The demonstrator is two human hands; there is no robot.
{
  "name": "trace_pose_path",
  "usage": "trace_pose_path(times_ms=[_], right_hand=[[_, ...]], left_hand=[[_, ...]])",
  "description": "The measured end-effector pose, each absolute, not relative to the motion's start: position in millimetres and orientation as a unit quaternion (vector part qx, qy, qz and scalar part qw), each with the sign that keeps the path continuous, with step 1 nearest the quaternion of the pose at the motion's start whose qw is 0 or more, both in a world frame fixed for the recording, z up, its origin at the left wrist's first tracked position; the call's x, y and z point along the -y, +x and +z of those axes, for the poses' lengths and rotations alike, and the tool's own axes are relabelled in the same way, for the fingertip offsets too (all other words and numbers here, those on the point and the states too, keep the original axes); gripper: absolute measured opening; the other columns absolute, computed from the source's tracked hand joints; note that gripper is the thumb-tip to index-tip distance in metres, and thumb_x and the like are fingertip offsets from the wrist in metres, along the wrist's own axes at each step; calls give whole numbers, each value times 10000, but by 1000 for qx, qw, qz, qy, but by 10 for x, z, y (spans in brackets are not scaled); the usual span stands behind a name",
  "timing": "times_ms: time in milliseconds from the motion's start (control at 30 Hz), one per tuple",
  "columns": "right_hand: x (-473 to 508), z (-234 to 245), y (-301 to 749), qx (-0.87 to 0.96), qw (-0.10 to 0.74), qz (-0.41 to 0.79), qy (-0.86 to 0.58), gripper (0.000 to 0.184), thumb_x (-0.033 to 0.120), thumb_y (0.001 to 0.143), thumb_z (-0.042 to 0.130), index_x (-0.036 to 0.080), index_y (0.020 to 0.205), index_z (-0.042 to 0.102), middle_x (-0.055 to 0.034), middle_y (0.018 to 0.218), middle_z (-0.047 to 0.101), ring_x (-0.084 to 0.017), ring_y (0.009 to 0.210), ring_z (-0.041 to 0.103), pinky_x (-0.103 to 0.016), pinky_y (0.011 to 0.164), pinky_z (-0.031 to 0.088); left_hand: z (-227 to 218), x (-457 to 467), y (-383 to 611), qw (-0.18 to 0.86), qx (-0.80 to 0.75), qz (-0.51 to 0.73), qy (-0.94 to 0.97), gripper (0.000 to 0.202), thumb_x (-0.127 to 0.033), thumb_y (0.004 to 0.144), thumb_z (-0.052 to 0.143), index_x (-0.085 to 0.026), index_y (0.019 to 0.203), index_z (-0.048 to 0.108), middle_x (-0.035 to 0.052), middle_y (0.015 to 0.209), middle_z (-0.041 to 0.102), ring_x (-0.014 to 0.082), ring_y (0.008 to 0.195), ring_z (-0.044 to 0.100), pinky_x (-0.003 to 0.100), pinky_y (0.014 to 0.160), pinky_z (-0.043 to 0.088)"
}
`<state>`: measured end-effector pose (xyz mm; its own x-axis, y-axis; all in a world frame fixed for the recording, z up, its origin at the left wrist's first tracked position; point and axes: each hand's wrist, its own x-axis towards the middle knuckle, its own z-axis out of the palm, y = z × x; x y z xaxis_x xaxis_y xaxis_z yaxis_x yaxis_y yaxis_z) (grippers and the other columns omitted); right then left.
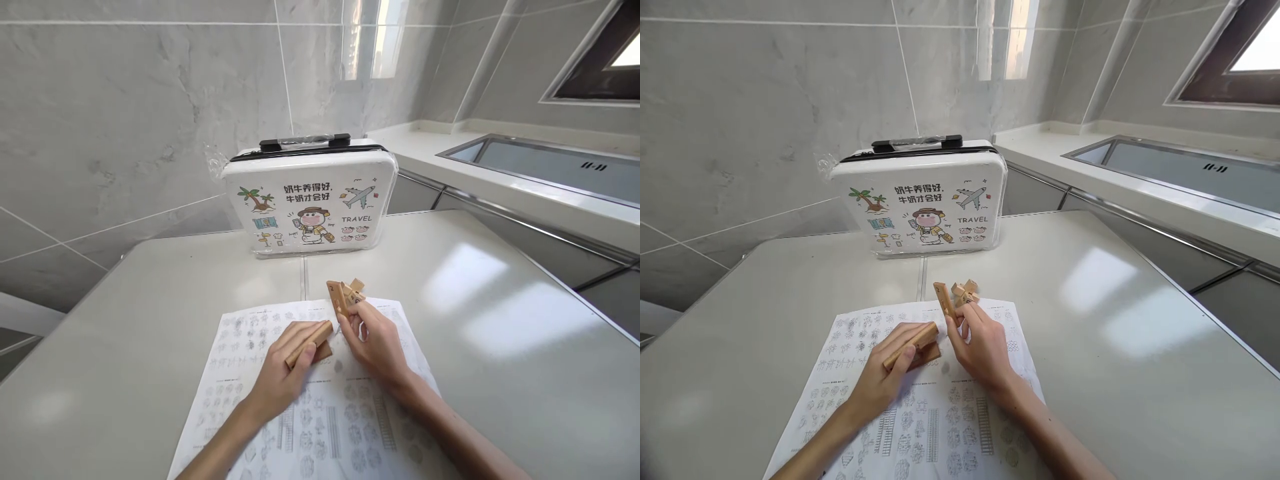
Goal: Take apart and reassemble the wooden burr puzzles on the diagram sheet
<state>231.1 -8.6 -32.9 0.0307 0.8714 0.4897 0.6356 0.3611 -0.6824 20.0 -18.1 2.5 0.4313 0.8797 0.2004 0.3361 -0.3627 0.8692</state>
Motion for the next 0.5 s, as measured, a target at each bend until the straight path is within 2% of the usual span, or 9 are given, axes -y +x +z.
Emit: trace_pose_path(times_ms=[100,200,300,500], right_hand=[[97,-335,2274,692,454,135,-545,176,290,1019,557,241,850,559,38,665,577,-137,543,524,-264,526,389],[107,-330,2265,694,448,146,-544,183,281,1016,561,239,838,555,43,659,555,-133,542,515,-263,527,385],[113,-329,2268,692,441,158,-549,185,281,1009,574,239,830,555,50,651,534,-131,540,501,-262,525,369],[127,-340,2255,699,425,169,-550,176,276,999,583,239,830,551,54,651,524,-131,543,475,-261,535,354]], left_hand=[[23,127,170,366,-467,352,724,287,-415,1041,594,-285,1156,822,51,1082,826,265,1002,757,417,938,610],[-1,88,151,361,-513,345,699,254,-455,991,666,-281,1027,848,32,944,842,261,858,775,407,854,625],[-28,56,143,344,-540,351,683,254,-461,983,670,-272,1009,838,33,977,844,270,868,772,410,839,619],[-53,-10,101,305,-561,341,689,280,-441,1027,596,-263,1070,809,38,1093,830,282,996,756,423,930,581]])
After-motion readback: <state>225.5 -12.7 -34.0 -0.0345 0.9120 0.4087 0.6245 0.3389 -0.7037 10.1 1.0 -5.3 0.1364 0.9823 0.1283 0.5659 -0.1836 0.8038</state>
